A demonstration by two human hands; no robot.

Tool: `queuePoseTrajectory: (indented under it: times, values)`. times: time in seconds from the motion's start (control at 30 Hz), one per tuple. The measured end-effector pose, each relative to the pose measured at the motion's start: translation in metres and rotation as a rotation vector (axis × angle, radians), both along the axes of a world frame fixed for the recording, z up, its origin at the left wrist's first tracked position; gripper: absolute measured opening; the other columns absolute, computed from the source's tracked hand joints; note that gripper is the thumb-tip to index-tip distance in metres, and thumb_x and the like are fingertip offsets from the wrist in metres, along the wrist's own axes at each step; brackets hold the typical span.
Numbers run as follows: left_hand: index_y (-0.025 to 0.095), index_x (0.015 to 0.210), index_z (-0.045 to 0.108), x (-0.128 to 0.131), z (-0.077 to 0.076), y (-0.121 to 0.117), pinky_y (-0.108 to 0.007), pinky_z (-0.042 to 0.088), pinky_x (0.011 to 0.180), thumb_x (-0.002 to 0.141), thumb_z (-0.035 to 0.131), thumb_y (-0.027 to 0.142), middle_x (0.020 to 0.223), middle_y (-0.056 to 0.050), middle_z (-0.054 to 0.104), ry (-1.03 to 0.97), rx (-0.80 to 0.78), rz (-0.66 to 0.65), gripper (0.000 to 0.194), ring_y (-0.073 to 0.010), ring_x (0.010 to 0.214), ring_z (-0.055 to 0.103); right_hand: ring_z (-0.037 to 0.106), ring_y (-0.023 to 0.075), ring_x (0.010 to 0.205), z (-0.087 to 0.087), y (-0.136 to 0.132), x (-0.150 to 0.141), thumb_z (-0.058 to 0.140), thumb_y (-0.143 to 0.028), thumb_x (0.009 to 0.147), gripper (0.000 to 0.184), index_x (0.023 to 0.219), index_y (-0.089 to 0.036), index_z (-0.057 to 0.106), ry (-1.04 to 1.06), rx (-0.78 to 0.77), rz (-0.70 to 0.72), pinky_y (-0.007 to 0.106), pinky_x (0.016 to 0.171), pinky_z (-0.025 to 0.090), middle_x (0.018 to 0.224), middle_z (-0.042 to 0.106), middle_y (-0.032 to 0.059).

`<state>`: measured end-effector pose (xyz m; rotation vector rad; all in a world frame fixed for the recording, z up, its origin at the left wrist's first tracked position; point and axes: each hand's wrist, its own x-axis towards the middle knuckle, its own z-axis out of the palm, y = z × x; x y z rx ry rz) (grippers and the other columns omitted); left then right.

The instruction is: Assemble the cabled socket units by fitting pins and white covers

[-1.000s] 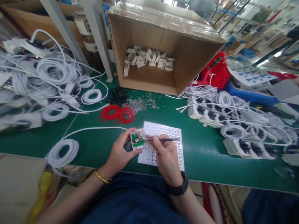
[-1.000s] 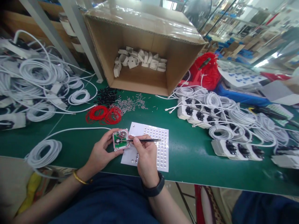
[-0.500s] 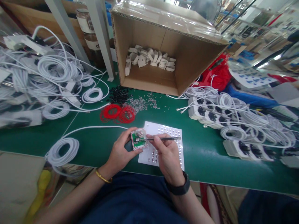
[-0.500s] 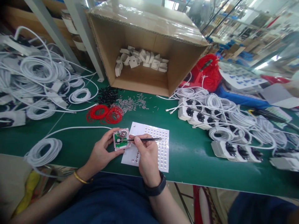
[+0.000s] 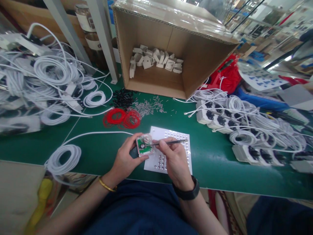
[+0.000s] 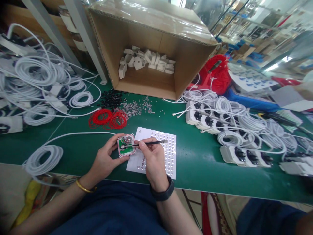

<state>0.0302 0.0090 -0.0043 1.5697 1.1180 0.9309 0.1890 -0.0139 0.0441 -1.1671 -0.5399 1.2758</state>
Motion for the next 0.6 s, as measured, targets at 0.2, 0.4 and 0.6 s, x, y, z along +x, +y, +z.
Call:
queuePoseTrajectory:
  times: [0.2,0.4,0.6]
  values:
    - [0.026,0.127,0.044,-0.0002,0.0002,0.0002,-0.038,0.046,0.100,0.069,0.074,0.027,0.126,-0.008,0.053,0.004,-0.004,0.000,0.066,-0.0235,0.114,0.056,0.065,0.0176,0.074,-0.0005,0.0006,0.0001,0.075,-0.030,0.070,0.016,0.071,-0.018,0.064,-0.025,-0.004,0.013,0.031,0.072,0.050,0.075,0.071,0.0032]
    - [0.027,0.127,0.043,-0.0004,-0.0014,0.0004,-0.036,0.046,0.100,0.068,0.075,0.026,0.126,-0.006,0.053,0.008,0.000,0.000,0.067,-0.0219,0.115,0.056,0.065,0.0170,0.073,-0.0026,0.0004,0.0012,0.075,-0.029,0.069,0.015,0.071,-0.018,0.064,-0.024,-0.012,0.017,0.029,0.071,0.050,0.074,0.070,0.0025]
    - [0.026,0.127,0.044,0.0001,-0.0017,0.0004,-0.037,0.046,0.101,0.068,0.075,0.024,0.126,-0.007,0.053,0.000,-0.001,0.007,0.067,-0.0226,0.115,0.055,0.065,0.0167,0.069,-0.0001,0.0021,0.0013,0.076,-0.030,0.068,0.018,0.070,-0.017,0.064,-0.021,-0.011,0.016,0.028,0.067,0.050,0.071,0.070,0.0024]
